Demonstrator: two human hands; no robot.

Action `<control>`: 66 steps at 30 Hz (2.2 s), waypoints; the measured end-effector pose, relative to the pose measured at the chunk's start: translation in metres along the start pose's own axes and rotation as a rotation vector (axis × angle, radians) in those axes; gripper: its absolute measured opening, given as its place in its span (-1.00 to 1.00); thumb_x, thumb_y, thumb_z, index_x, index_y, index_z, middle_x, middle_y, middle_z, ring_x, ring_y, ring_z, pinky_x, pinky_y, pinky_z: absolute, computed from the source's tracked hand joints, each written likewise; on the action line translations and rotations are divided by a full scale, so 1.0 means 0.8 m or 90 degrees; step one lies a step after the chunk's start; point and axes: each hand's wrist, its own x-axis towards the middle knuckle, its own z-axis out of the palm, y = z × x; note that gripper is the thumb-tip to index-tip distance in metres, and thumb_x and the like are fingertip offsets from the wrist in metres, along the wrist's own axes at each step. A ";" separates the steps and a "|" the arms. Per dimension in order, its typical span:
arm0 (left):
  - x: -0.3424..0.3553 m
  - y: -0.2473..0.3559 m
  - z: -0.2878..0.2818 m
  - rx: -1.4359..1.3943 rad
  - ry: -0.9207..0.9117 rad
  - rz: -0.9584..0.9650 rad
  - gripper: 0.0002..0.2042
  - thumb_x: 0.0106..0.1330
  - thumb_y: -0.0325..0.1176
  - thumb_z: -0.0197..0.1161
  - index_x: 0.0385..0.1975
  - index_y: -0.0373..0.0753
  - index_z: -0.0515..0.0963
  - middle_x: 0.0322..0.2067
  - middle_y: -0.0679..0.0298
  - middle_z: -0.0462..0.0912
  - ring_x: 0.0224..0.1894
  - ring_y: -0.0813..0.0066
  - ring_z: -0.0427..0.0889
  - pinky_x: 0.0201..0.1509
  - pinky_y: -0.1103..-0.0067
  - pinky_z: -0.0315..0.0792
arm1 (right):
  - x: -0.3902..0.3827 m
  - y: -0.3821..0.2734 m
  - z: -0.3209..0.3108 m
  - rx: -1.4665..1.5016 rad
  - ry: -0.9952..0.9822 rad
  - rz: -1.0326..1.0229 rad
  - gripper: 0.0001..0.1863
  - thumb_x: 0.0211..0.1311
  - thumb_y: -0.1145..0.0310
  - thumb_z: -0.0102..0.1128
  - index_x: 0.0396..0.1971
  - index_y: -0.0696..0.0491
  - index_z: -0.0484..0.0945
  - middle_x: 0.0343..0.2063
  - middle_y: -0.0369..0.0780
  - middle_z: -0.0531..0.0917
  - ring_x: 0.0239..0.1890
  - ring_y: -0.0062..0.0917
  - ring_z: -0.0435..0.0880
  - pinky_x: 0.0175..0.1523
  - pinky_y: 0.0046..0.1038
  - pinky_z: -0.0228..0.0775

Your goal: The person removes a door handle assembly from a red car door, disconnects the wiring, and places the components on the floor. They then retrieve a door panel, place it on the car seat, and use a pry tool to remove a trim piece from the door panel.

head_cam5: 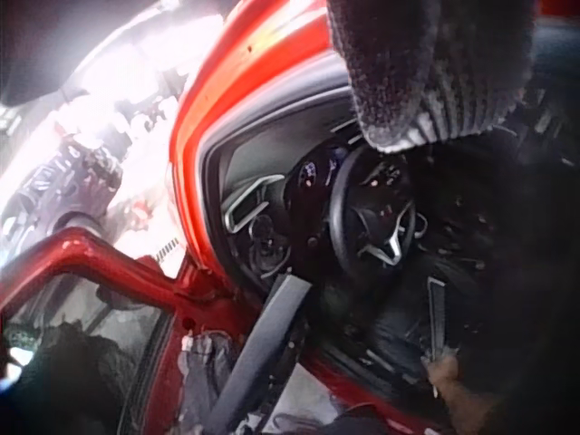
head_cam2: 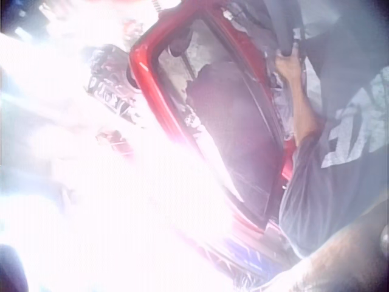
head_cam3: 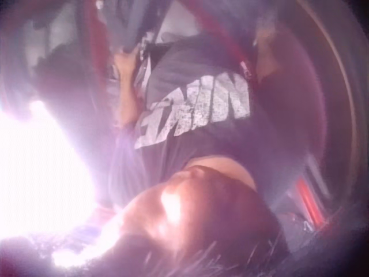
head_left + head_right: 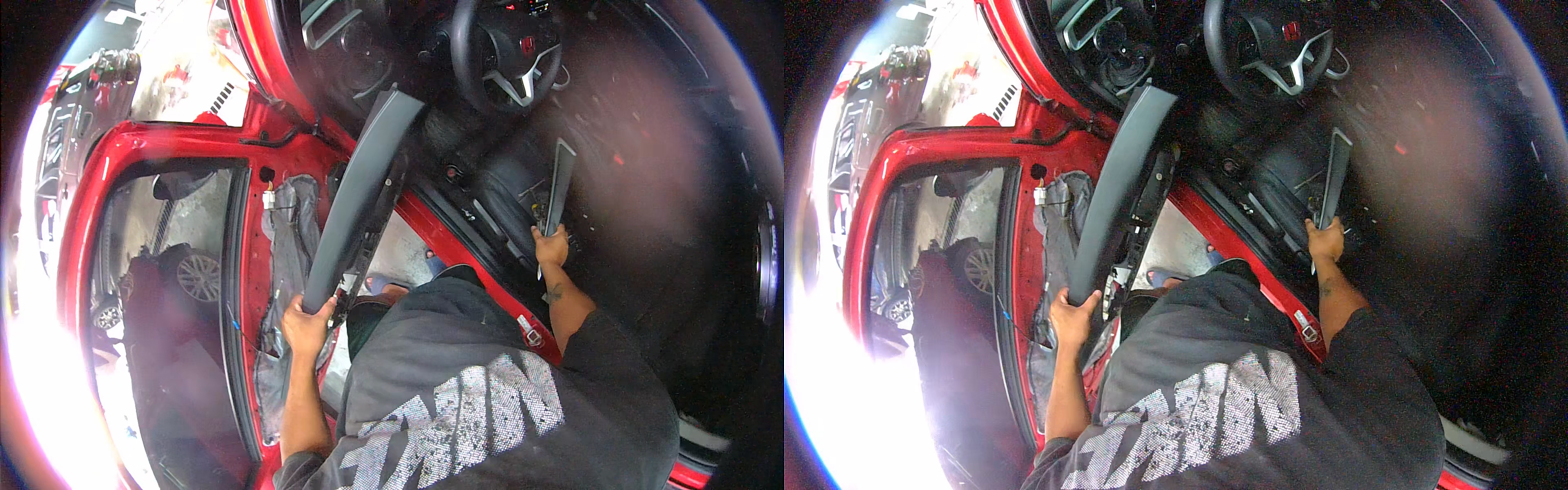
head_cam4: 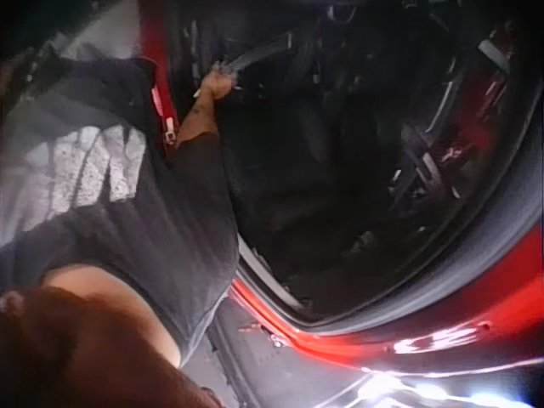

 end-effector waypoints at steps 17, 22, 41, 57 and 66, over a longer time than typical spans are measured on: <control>-0.143 -0.025 -0.057 -0.011 0.026 -0.124 -0.64 0.08 -0.40 0.68 -0.50 -0.29 0.49 -0.53 0.35 0.54 -0.47 0.56 0.44 -0.36 0.50 0.38 | 0.021 -0.065 0.042 -0.272 -0.192 -0.154 -0.25 0.10 -0.01 0.65 0.25 -0.14 0.47 0.20 -0.11 0.51 0.07 0.01 0.76 0.10 0.00 0.64; -0.178 -0.023 -0.079 -0.018 0.016 -0.159 -0.64 0.12 -0.46 0.65 -0.47 -0.26 0.46 -0.50 0.42 0.51 -0.44 0.62 0.38 -0.36 0.55 0.33 | 0.054 -0.037 0.042 -0.285 -0.202 -0.181 -0.38 0.20 0.12 0.59 0.20 -0.12 0.48 0.24 -0.07 0.53 0.08 0.04 0.74 0.11 0.02 0.61; -0.278 -0.011 -0.109 0.022 0.040 -0.222 -0.58 0.00 -0.44 0.71 -0.59 -0.30 0.43 -0.60 0.26 0.50 -0.54 0.48 0.40 -0.45 0.42 0.30 | 0.071 0.067 0.025 -0.157 -0.070 -0.034 -0.46 0.35 0.00 0.35 0.27 -0.21 0.51 0.24 -0.06 0.56 0.09 0.02 0.72 0.12 0.04 0.61; -0.255 0.001 -0.052 0.059 0.080 -0.016 -0.55 -0.13 -0.35 0.79 -0.55 -0.27 0.49 -0.58 0.15 0.56 -0.57 0.26 0.51 -0.42 0.38 0.44 | -0.084 -0.128 -0.079 0.279 -0.213 -0.524 -0.25 0.21 0.11 0.61 0.33 0.06 0.49 0.18 -0.02 0.63 0.23 -0.04 0.64 0.29 -0.15 0.52; -0.268 -0.053 -0.057 -0.016 0.068 0.051 -0.50 -0.14 -0.32 0.80 -0.62 -0.25 0.42 -0.62 0.22 0.50 -0.58 0.35 0.41 -0.44 0.36 0.35 | -0.118 -0.214 -0.042 0.666 -0.258 -0.166 -0.46 0.70 0.00 0.01 0.17 0.19 0.67 -0.02 -0.15 0.79 0.04 -0.47 0.68 0.23 -0.37 0.46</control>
